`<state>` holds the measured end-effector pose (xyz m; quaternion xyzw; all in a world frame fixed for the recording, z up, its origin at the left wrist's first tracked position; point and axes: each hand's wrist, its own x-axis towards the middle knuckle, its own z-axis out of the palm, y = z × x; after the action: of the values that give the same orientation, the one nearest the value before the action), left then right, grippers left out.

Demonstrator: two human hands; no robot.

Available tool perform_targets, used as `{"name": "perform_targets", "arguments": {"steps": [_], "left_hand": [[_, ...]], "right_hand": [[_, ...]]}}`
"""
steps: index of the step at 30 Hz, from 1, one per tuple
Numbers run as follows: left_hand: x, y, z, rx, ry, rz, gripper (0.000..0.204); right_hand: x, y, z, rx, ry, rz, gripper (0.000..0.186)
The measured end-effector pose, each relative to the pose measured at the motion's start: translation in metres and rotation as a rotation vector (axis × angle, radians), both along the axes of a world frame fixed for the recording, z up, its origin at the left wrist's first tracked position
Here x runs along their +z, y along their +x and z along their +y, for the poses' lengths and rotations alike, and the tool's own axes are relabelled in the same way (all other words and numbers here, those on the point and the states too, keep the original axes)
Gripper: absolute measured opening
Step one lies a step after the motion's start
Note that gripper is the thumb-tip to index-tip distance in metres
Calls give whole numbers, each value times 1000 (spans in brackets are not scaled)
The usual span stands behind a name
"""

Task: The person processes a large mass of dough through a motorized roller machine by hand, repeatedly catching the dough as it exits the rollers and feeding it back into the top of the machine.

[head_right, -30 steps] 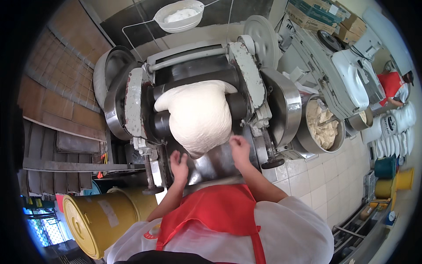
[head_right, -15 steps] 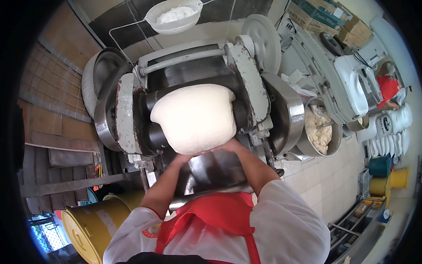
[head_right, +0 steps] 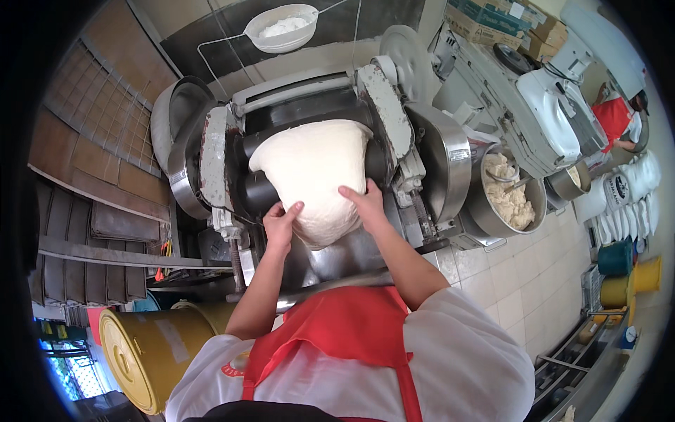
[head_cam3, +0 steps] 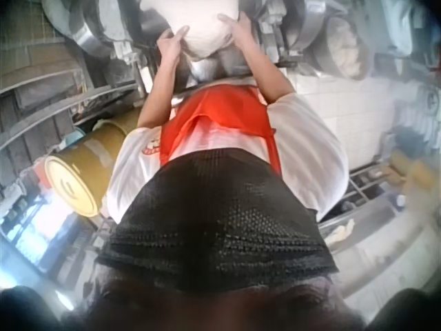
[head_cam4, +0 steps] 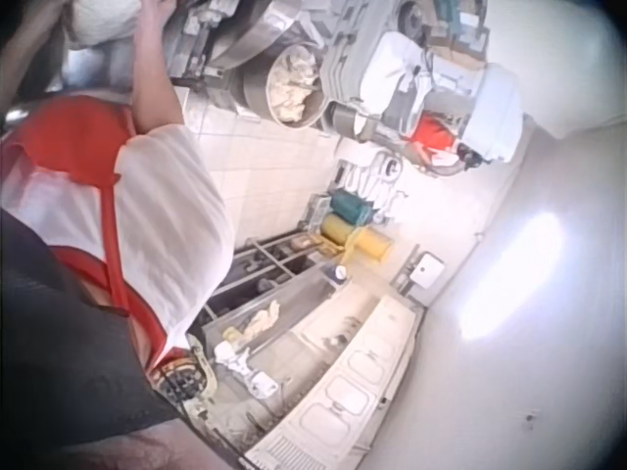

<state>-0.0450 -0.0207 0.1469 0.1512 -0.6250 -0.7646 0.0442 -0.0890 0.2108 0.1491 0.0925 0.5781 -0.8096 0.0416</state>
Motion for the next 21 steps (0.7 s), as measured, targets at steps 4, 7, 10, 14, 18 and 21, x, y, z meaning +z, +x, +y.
{"name": "perform_targets", "arguments": {"steps": [4, 7, 10, 14, 18, 21], "left_hand": [[20, 8, -1, 176, 35, 59, 45], [19, 30, -2, 213, 37, 227, 49], [-36, 55, -5, 226, -304, 147, 50], [-144, 85, -6, -86, -475, -486, 97], [-134, 32, 26, -197, -403, -401, 110], [-154, -9, 20, -251, -246, -243, 99]], "right_hand": [[39, -1, 0, -44, -37, 44, 47], [36, 12, 7, -179, -109, 218, 38], [-4, 27, 17, -201, 91, 117, 44], [-128, 45, 11, -58, 598, -287, 85], [-136, 15, 15, 185, 799, -290, 125], [-116, -42, 11, 658, 648, -250, 117]]}}
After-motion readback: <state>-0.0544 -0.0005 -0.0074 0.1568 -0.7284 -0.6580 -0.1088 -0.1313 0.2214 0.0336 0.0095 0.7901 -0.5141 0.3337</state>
